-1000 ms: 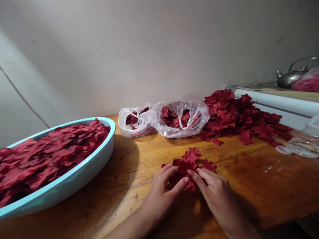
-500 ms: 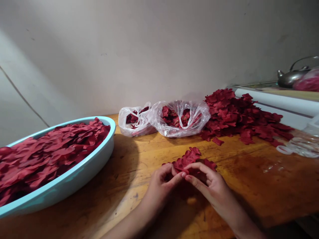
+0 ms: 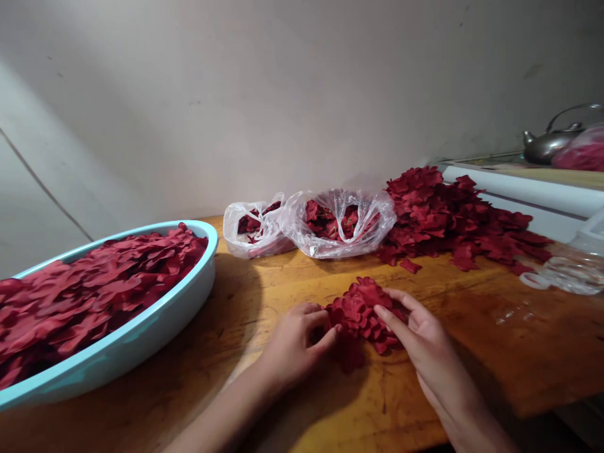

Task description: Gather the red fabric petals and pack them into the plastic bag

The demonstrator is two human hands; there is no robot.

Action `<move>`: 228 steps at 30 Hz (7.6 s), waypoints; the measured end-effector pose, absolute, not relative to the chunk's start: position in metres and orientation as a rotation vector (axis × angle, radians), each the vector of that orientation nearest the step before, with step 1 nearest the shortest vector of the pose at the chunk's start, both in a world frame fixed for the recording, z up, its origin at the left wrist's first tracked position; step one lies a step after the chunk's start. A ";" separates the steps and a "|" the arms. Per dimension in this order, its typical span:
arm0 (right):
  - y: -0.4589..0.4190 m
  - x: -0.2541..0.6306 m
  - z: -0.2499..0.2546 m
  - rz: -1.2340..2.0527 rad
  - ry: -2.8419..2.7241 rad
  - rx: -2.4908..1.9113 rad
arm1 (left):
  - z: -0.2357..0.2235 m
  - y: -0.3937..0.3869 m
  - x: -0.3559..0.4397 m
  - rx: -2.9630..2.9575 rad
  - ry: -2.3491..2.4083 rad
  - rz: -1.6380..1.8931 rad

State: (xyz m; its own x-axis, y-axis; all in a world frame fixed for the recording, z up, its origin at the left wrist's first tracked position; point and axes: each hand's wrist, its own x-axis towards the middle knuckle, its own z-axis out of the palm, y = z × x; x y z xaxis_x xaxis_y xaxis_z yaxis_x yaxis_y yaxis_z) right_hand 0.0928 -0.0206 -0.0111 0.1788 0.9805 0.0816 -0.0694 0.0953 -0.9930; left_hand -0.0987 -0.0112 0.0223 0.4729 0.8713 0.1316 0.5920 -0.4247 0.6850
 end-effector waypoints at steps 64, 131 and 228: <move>0.044 0.080 0.008 0.830 -1.702 -0.948 | 0.004 0.009 -0.103 1.595 1.113 1.160; 0.065 0.090 -0.007 0.581 -1.625 -1.088 | 0.017 -0.002 -0.118 2.371 1.312 0.765; 0.051 0.086 0.005 1.101 -1.670 -1.014 | -0.001 0.005 -0.094 1.724 1.386 1.360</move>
State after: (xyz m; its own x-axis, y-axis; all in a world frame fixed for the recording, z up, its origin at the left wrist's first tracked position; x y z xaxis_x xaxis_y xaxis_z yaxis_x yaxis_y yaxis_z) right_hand 0.0855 0.0507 0.0047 -0.2910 0.9305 0.2226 0.1622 0.2773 -0.9470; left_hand -0.0940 0.0050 -0.0008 -0.0376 0.9291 0.3679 0.3861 -0.3261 0.8629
